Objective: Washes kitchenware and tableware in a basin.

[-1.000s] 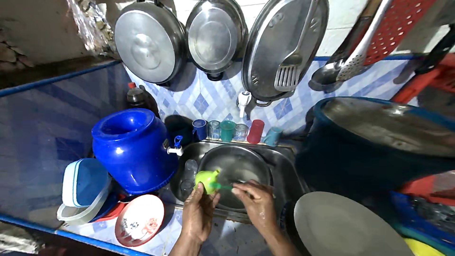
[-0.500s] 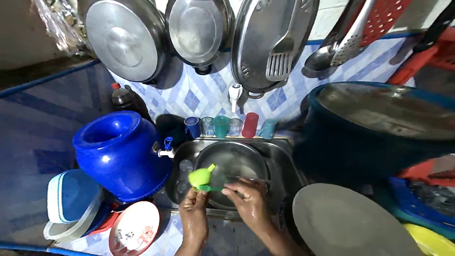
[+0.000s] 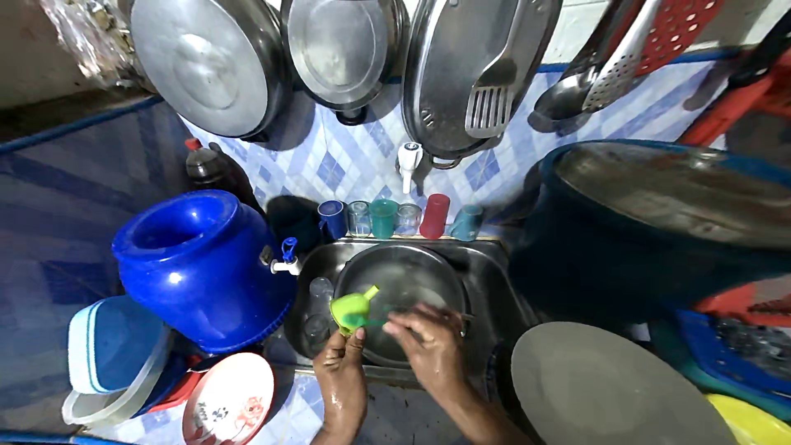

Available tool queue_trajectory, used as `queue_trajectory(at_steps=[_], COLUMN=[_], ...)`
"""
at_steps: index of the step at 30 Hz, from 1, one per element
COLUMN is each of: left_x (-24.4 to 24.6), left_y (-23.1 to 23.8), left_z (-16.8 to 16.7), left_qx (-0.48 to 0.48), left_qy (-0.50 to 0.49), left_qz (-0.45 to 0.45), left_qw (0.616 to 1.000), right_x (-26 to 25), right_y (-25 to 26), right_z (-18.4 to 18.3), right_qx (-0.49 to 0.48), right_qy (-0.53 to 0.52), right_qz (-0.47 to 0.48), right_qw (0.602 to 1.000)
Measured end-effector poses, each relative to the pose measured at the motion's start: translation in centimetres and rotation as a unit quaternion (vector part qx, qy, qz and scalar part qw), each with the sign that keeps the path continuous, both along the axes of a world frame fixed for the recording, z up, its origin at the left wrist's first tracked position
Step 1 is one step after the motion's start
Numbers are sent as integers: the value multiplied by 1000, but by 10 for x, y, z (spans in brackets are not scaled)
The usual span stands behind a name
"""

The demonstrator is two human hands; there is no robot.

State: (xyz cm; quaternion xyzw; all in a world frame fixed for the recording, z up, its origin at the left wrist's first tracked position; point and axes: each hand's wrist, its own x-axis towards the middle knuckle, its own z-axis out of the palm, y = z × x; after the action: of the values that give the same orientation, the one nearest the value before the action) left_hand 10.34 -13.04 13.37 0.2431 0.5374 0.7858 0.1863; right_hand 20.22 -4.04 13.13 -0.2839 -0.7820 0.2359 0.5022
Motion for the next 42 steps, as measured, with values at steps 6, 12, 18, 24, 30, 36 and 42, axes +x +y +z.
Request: queue_trajectory(at_steps=[6, 12, 18, 24, 30, 36, 42], left_x=[-4, -8, -12, -13, -13, -24, -25], left_y=[-3, -6, -8, -14, -19, -16, -13], left_z=[-3, -5, -8, 15, 24, 26, 25], left_qx=[-2, -6, -4, -29, -37, -35, -60], left_qy=[25, 28, 33, -185, -409, -415, -403], left_qz=[5, 4, 2, -49, -119, -121, -102], left_qw=[1000, 1000, 999, 981, 904, 901, 907], right_x=[-1, -5, -8, -9, -4, 11, 16], right_y=[7, 0, -10, -1, 11, 5, -4], right_z=[2, 1, -3, -6, -13, -9, -9], right_qx=[-15, 22, 65, 33, 10, 53, 83], right_qy=[11, -12, -41, -33, 8, -39, -82], right_qz=[-39, -43, -32, -43, 9, 53, 50], right_qw=[999, 999, 997, 998, 1000, 996, 992])
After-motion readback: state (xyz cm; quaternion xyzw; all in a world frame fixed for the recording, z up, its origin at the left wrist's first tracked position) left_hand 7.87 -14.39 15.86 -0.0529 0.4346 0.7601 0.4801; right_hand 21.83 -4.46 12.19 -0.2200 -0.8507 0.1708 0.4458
